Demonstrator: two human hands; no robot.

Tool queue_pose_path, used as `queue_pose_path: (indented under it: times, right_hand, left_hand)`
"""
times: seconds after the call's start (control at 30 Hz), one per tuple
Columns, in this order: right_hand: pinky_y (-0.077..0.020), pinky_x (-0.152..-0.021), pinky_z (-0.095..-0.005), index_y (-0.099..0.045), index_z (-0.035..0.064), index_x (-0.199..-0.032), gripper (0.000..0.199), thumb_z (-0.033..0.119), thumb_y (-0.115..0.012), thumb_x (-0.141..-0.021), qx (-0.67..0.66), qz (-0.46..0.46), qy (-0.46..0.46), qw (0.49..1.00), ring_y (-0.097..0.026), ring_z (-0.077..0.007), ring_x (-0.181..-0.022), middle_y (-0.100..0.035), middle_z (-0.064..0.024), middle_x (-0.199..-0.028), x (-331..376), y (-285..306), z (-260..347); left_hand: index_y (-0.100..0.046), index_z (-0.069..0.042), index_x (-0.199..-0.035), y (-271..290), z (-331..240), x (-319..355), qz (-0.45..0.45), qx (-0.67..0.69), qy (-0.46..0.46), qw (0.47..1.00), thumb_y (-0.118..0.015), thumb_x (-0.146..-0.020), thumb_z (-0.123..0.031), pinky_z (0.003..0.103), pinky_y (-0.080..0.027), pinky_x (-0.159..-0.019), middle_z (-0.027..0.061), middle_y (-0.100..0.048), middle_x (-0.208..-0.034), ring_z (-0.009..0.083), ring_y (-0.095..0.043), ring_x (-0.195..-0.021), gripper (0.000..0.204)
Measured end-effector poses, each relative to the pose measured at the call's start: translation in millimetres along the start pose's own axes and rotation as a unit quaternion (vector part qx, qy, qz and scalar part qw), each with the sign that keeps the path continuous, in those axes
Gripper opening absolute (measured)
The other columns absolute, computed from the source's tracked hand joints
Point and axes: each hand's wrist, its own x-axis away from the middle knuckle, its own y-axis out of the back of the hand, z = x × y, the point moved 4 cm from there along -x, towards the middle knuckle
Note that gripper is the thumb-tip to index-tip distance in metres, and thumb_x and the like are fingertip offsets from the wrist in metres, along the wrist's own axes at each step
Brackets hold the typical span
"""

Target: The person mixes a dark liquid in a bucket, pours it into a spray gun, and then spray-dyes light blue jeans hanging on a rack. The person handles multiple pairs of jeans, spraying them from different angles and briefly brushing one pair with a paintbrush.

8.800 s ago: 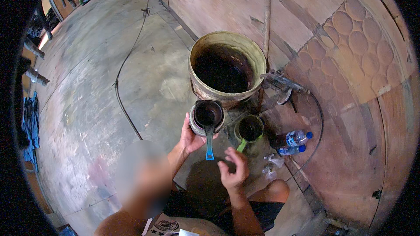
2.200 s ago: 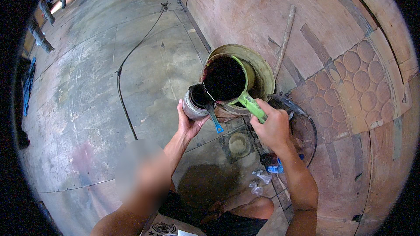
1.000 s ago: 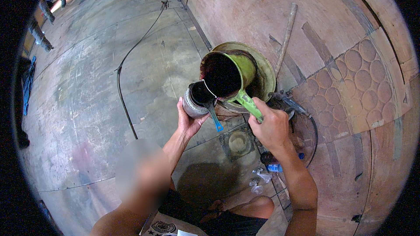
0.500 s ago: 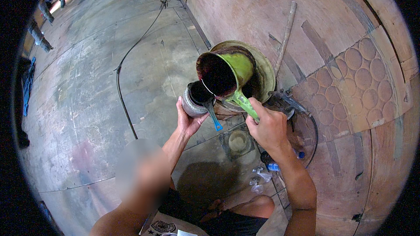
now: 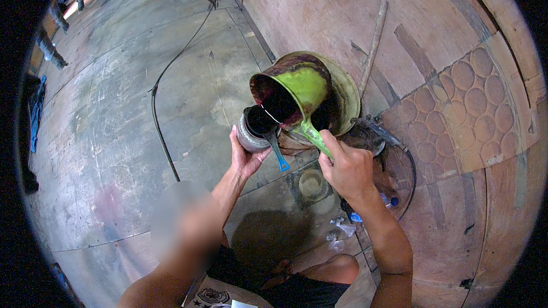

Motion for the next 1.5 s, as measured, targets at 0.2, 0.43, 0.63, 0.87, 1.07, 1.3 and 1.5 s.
queue_pose_path:
  times: [0.2, 0.43, 0.63, 0.87, 1.07, 1.3, 1.5]
  right_hand:
    - [-0.0537, -0.053, -0.0422, -0.062, 0.0109, -0.127, 0.053, 0.011, -0.077, -0.076, 0.038, 0.021, 0.02, 0.999, -0.067, -0.0297, -0.062, -0.065, -0.0084, -0.075, 7, -4, 6]
    - [-0.0526, -0.054, -0.0359, -0.064, 0.0095, -0.128, 0.054, 0.014, -0.078, -0.076, 0.102, 0.01, 0.094, 0.99, -0.064, -0.0211, -0.062, -0.059, -0.004, -0.072, 15, -8, 12]
    - [-0.0542, -0.058, -0.0377, -0.068, 0.0063, -0.123, 0.049, 0.008, -0.077, -0.075, 0.029, -0.015, 0.007, 0.999, -0.067, -0.0267, -0.065, -0.066, -0.0083, -0.075, 25, -15, 14]
    - [-0.0532, -0.068, -0.0299, -0.065, -0.003, -0.12, 0.039, -0.001, -0.072, -0.081, -0.232, -0.088, -0.275, 0.929, -0.068, -0.0147, -0.074, -0.072, -0.01, -0.085, 60, -20, 8]
    - [-0.0484, -0.076, -0.0239, -0.067, -0.005, -0.115, 0.028, 0.001, -0.071, -0.087, -0.415, -0.12, -0.461, 0.775, -0.059, -0.0075, -0.084, -0.065, 0.0016, -0.092, 142, -1, 29]
    - [-0.0325, -0.048, -0.021, -0.064, 0.0022, -0.102, 0.012, 0.0, -0.069, -0.091, -0.484, -0.194, -0.616, 0.59, -0.044, -0.0016, -0.057, -0.053, 0.0062, -0.076, 265, -65, 71]
    - [-0.0345, -0.047, -0.0226, -0.064, 0.0018, -0.112, 0.022, 0.003, -0.071, -0.091, -0.494, -0.244, -0.646, 0.528, -0.046, -0.0041, -0.056, -0.052, 0.006, -0.069, 312, -203, 32]
  left_hand:
    - [-0.046, -0.015, -0.148, 1, 0, -1, 0.0, 0.004, -0.002, 1.0, -0.048, -0.093, -0.076, 0.056, -0.049, -0.109, 0.014, -0.051, -0.149, 0.0351, -0.054, -0.133, 0.083]
    - [-0.045, -0.013, -0.149, -1, 0, 0, -0.002, 0.001, -0.003, 1.0, -0.047, -0.093, -0.076, 0.054, -0.049, -0.109, 0.0141, -0.05, -0.149, 0.0353, -0.053, -0.134, 0.084]
    - [-0.045, -0.012, -0.149, 1, 1, -1, 0.012, 0.031, -0.007, 0.999, -0.047, -0.092, -0.078, 0.056, -0.049, -0.109, 0.0154, -0.05, -0.149, 0.0358, -0.053, -0.133, 0.087]
    - [-0.043, -0.015, -0.15, 5, -1, -2, 0.03, -0.001, -0.005, 1.0, -0.043, -0.095, -0.076, 0.056, -0.051, -0.106, 0.0142, -0.049, -0.15, 0.0355, -0.053, -0.134, 0.082]
    - [-0.053, -0.016, -0.141, 4, -2, 9, -0.014, -0.009, 0.011, 1.0, -0.047, -0.094, -0.073, 0.051, -0.061, -0.091, 0.0116, -0.058, -0.14, 0.0322, -0.062, -0.121, 0.074]
    - [-0.049, -0.015, -0.145, -8, 14, 32, -0.013, -0.021, 0.054, 0.998, -0.045, -0.095, -0.073, 0.053, -0.062, -0.088, 0.0129, -0.058, -0.14, 0.0338, -0.065, -0.116, 0.077]
    - [-0.046, -0.012, -0.151, -6, 41, 44, 0.034, 0.006, 0.126, 0.991, -0.043, -0.095, -0.073, 0.055, -0.047, -0.112, 0.0191, -0.052, -0.149, 0.0417, -0.053, -0.133, 0.083]
